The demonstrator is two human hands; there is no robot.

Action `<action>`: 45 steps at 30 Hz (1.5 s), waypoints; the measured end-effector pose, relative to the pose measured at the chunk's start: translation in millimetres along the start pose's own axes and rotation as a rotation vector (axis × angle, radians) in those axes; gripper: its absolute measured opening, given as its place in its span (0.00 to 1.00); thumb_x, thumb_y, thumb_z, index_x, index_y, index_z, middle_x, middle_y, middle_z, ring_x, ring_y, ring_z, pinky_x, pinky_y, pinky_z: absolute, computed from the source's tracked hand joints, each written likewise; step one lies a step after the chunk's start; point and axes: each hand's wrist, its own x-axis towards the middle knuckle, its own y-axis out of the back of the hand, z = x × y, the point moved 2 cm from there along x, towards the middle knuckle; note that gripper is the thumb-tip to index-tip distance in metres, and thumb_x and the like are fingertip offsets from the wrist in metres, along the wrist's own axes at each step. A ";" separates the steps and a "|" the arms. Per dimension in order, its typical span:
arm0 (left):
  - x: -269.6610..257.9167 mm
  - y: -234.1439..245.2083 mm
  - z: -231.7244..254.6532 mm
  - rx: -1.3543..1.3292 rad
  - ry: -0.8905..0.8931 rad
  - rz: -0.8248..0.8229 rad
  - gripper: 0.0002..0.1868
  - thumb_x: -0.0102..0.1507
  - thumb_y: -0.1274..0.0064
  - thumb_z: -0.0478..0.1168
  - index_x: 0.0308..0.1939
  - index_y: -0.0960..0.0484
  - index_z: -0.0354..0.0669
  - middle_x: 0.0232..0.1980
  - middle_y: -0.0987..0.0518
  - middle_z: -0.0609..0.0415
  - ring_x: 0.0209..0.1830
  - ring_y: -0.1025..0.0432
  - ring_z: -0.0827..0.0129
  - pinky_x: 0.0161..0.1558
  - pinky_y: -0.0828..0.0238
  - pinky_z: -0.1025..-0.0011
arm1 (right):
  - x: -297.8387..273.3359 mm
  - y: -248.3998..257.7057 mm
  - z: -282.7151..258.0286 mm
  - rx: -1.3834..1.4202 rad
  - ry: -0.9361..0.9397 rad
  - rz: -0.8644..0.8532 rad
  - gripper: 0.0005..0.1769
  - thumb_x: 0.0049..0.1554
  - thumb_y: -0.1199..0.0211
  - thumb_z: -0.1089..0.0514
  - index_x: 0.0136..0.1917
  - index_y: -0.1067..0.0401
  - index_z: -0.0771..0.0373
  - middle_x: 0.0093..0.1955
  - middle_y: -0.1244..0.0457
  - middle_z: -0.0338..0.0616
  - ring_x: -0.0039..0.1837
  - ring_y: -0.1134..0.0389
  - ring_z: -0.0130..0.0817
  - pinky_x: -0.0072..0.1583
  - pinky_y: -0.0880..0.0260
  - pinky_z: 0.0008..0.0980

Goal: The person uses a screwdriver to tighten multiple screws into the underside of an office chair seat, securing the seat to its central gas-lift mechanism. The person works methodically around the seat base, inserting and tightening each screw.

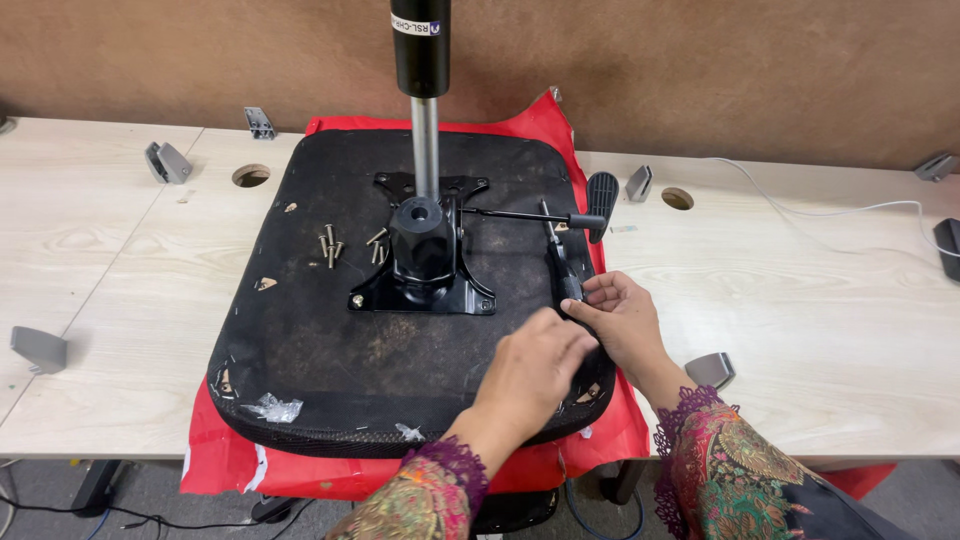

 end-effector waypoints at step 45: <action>-28.3 161.9 -125.5 0.345 0.379 0.421 0.18 0.56 0.32 0.44 0.45 0.14 0.39 0.41 0.18 0.51 0.41 0.22 0.66 0.43 0.25 0.67 | -6.1 -29.2 -2.3 -0.644 0.403 0.273 0.35 0.44 0.20 0.50 0.60 0.27 0.67 0.48 0.35 0.52 0.50 0.32 0.45 0.51 0.31 0.42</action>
